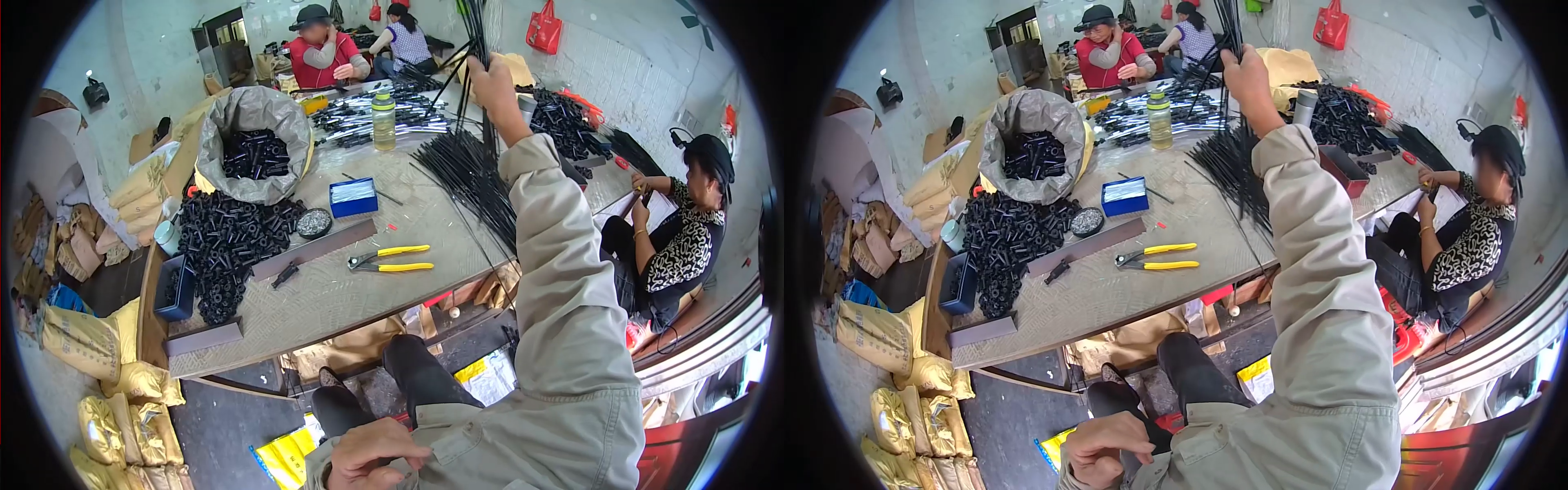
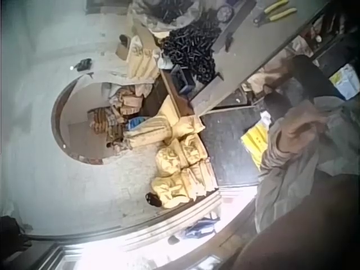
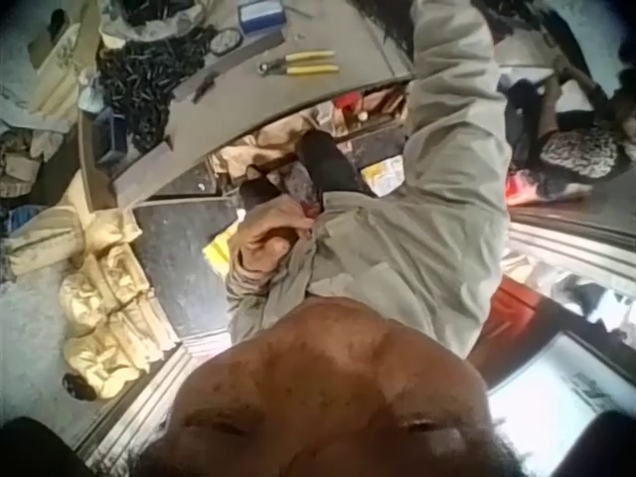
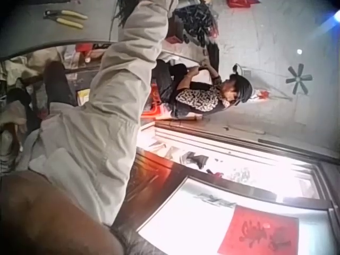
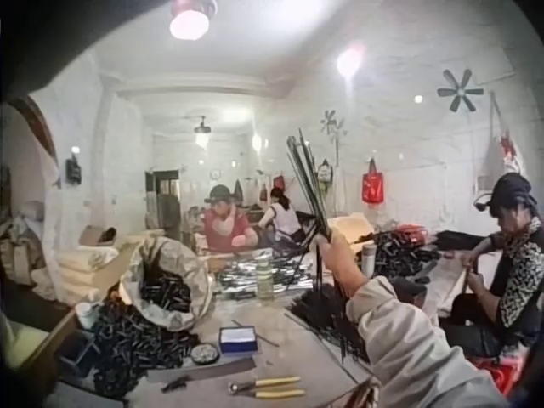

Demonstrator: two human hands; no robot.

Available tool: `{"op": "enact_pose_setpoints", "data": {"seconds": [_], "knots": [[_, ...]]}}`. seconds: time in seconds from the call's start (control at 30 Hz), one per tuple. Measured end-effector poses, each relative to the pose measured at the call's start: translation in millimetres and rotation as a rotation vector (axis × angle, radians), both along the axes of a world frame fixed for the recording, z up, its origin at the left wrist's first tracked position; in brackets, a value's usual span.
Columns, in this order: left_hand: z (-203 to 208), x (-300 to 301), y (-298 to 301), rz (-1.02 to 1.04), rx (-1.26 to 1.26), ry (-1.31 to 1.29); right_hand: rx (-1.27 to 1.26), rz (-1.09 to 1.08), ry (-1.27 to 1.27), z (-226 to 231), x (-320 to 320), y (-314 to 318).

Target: The worker is assembling wire harnesses by crimping connectors onto bundles of black wires and organizing them on a workbench.

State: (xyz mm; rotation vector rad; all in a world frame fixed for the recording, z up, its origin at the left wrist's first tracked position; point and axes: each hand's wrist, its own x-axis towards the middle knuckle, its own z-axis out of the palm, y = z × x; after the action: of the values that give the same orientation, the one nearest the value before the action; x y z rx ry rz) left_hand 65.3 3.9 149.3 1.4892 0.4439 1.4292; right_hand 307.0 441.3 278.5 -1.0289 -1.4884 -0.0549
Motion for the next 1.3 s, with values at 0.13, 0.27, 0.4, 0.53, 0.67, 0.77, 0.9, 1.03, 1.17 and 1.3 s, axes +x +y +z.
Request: {"op": "enact_pose_setpoints", "data": {"seconds": [0.13,0.27,0.4,0.53,0.67,0.77,0.9,1.03,1.17,1.3], "knots": [[6,6,5,-0.035,0.020,0.152,0.107,0.089,0.093,-30,-31,-37],[14,10,-7,0.026,-0.025,0.288,0.022,0.245,0.104,-149,-55,-45],[5,-2,3,-0.140,-0.120,0.545,-0.091,0.368,-0.079,-104,-82,-66],[20,30,65,0.198,-0.122,0.246,-0.333,0.493,-0.443,-50,-115,-108],[38,-2,157,0.423,-0.299,0.042,-0.080,0.502,-0.575,-59,-149,-160],[54,-47,180,0.562,-0.428,-0.084,0.035,0.481,-0.553,-96,-159,-210],[45,-75,164,0.493,-0.311,-0.449,-0.264,0.935,-0.341,-154,-151,-255],[49,-88,130,0.403,-0.351,-0.354,-1.179,1.537,0.077,-155,-153,-291],[45,-89,114,0.176,-0.370,-0.367,-1.217,1.690,0.329,-157,-165,-305],[29,-73,109,0.150,-0.298,-0.592,-1.087,1.650,0.482,-150,-192,-291]]}}
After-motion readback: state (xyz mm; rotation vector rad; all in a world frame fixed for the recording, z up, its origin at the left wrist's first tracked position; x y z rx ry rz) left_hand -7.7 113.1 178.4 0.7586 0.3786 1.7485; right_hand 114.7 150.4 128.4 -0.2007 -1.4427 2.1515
